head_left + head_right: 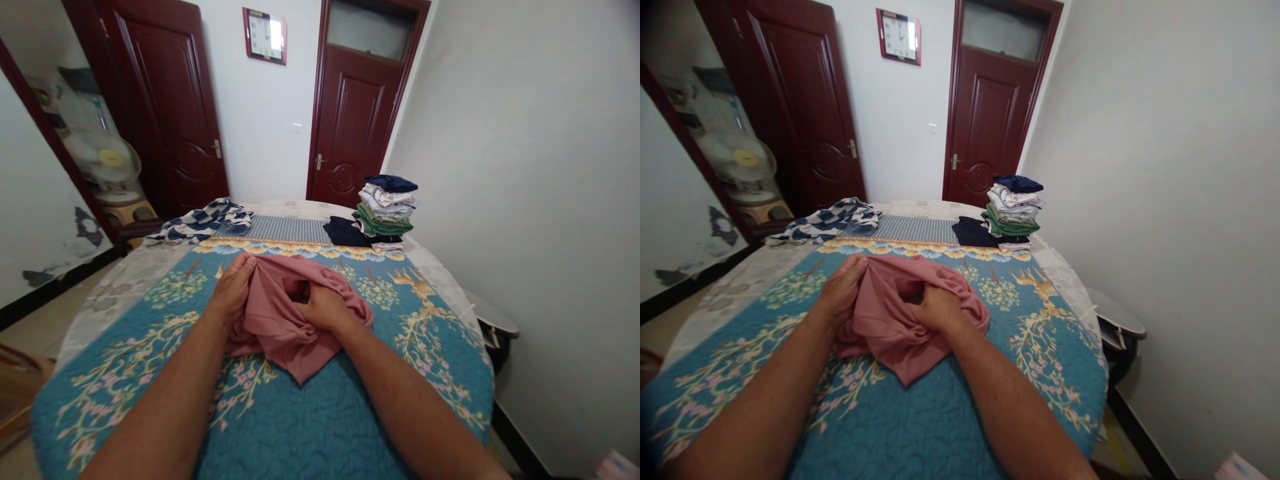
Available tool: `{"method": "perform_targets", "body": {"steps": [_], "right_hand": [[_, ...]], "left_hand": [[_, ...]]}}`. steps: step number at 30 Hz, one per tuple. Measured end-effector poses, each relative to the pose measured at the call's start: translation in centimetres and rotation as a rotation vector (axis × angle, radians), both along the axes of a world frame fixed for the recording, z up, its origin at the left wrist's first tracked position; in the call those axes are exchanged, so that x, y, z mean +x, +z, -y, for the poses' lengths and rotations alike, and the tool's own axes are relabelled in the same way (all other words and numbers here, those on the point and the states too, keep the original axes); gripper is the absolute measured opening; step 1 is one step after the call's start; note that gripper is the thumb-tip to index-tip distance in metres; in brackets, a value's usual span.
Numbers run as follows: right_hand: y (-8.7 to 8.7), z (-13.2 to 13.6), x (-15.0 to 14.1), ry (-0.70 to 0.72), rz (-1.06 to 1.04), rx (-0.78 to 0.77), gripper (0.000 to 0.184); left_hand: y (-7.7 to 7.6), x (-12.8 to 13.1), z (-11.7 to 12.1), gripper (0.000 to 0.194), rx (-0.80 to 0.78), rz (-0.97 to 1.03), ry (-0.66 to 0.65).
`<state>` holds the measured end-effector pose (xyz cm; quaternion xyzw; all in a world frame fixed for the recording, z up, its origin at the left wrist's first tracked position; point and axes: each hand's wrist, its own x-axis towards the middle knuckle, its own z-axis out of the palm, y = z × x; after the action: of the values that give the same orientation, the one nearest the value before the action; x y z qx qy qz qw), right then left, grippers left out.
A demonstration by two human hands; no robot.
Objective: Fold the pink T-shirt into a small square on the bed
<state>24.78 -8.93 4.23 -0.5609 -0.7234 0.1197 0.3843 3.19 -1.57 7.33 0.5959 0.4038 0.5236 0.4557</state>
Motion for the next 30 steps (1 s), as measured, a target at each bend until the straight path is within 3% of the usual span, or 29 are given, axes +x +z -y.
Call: {"method": "perform_targets", "body": {"steps": [3, 5, 9, 12, 18, 21, 24, 27, 30], "right_hand": [[0.5, 0.1, 0.3, 0.07, -0.014, -0.14, 0.054], [0.7, -0.1, 0.8, 0.188, -0.04, -0.231, 0.044], [1.6, -0.5, 1.9, 0.441, -0.125, -0.321, 0.047], [2.2, -0.2, 2.5, 0.496, -0.207, -0.398, 0.043], [2.4, 0.4, 2.7, 0.371, -0.491, -0.351, 0.038], [2.4, 0.0, 2.4, 0.25, -0.607, -0.225, 0.039], [2.4, -0.6, 2.1, 0.118, -0.626, -0.076, 0.037], [2.4, -0.8, 1.5, 0.057, -0.574, 0.049, 0.031], [2.6, -0.5, 1.2, 0.09, -0.514, 0.126, 0.027]], "left_hand": [[-0.4, -0.4, -0.5, 0.037, 0.063, -0.171, 0.074], [-0.5, -0.6, -0.7, 0.037, 0.101, -0.245, 0.094], [-0.4, -1.1, -1.0, 0.036, 0.151, -0.298, 0.129], [0.0, -1.3, -0.9, 0.035, 0.174, -0.296, 0.158], [-0.3, -1.3, -1.1, 0.035, 0.163, -0.337, 0.145], [-0.9, -1.2, -1.4, 0.031, 0.185, -0.445, 0.172], [-0.7, -0.3, -0.8, 0.03, 0.329, -0.485, 0.196], [-0.1, 1.3, 0.9, 0.031, 0.455, -0.538, 0.037], [0.3, 2.7, 2.4, 0.024, 0.443, -0.649, -0.102]]}}
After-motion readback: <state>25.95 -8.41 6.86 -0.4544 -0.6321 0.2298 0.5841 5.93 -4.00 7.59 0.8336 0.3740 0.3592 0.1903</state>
